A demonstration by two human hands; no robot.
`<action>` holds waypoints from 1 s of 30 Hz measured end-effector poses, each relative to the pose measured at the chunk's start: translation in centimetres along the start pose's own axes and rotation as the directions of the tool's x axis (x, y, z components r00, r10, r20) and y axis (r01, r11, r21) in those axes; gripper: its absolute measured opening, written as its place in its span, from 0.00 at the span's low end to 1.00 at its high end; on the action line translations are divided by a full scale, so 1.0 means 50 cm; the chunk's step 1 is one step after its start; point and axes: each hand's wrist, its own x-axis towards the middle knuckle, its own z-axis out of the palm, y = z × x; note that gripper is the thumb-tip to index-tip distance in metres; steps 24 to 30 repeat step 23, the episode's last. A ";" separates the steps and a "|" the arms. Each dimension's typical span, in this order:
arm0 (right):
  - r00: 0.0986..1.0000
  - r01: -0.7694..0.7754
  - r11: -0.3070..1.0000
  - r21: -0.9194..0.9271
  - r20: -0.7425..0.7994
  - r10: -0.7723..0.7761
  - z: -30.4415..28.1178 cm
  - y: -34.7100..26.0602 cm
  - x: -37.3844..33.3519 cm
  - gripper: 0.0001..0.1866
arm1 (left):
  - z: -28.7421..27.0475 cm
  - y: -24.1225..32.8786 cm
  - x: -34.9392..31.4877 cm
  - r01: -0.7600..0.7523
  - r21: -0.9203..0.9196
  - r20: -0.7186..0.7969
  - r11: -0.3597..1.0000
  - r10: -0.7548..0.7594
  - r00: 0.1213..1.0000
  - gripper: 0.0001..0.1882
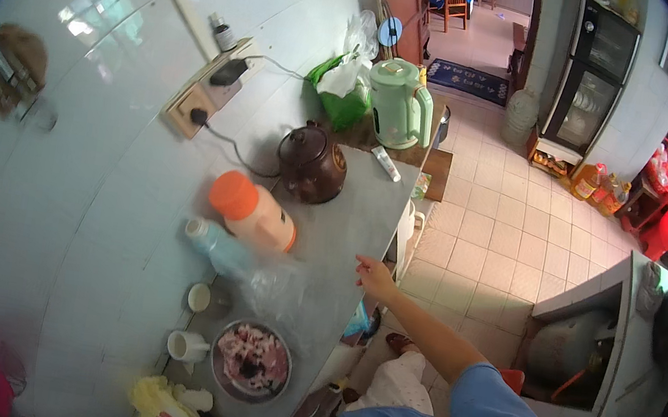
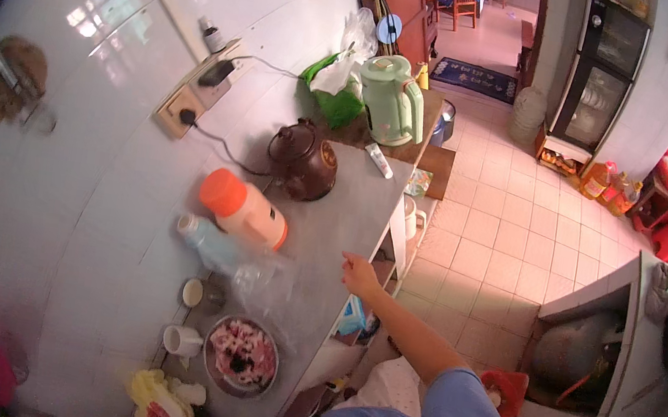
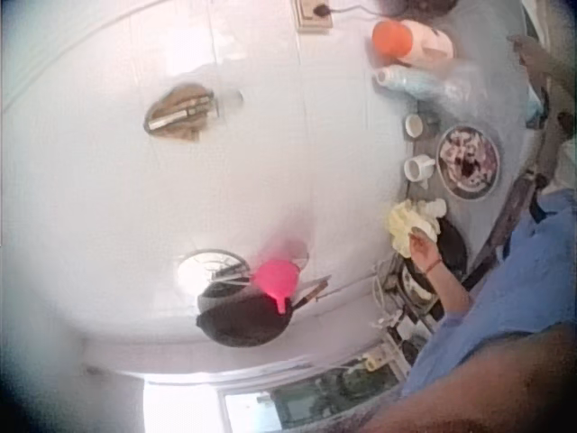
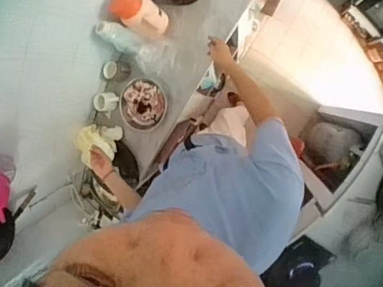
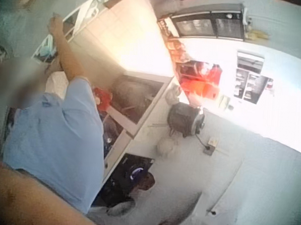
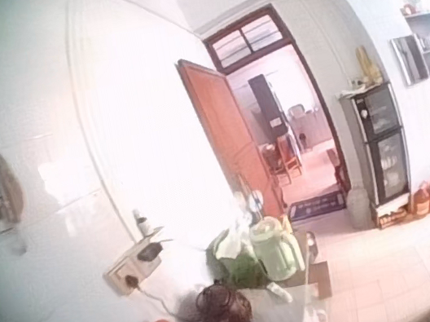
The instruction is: The person retrieves a metal bowl from a cabinet, then uses a cleaver to chop napa cabbage on a cutting board. The chopped cabbage is transferred into the bowl. A plate of raw meat is visible nearby.
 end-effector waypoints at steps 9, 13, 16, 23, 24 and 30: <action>0.959 -0.183 0.983 -0.022 0.215 0.183 -0.069 -0.021 0.376 0.36 | 0.114 -0.274 0.018 -0.178 0.251 -0.280 0.951 0.247 0.927 0.14; 0.927 -0.250 0.968 0.015 0.293 0.235 -0.084 -0.063 0.456 0.39 | 0.174 -0.343 0.003 -0.167 0.476 -0.141 0.864 0.262 0.955 0.11; 0.882 -0.340 0.941 -0.008 0.344 0.322 -0.095 -0.099 0.487 0.39 | 0.187 -0.371 -0.012 -0.174 0.480 -0.162 0.860 0.282 0.946 0.10; 0.862 -0.272 0.949 -0.157 0.399 0.313 -0.088 -0.105 0.500 0.37 | 0.095 -0.305 -0.029 -0.426 0.589 -0.351 0.686 0.693 0.630 0.27; 0.862 -0.272 0.949 -0.157 0.399 0.313 -0.088 -0.105 0.500 0.37 | 0.095 -0.305 -0.029 -0.426 0.589 -0.351 0.686 0.693 0.630 0.27; 0.862 -0.272 0.949 -0.157 0.399 0.313 -0.088 -0.105 0.500 0.37 | 0.095 -0.305 -0.029 -0.426 0.589 -0.351 0.686 0.693 0.630 0.27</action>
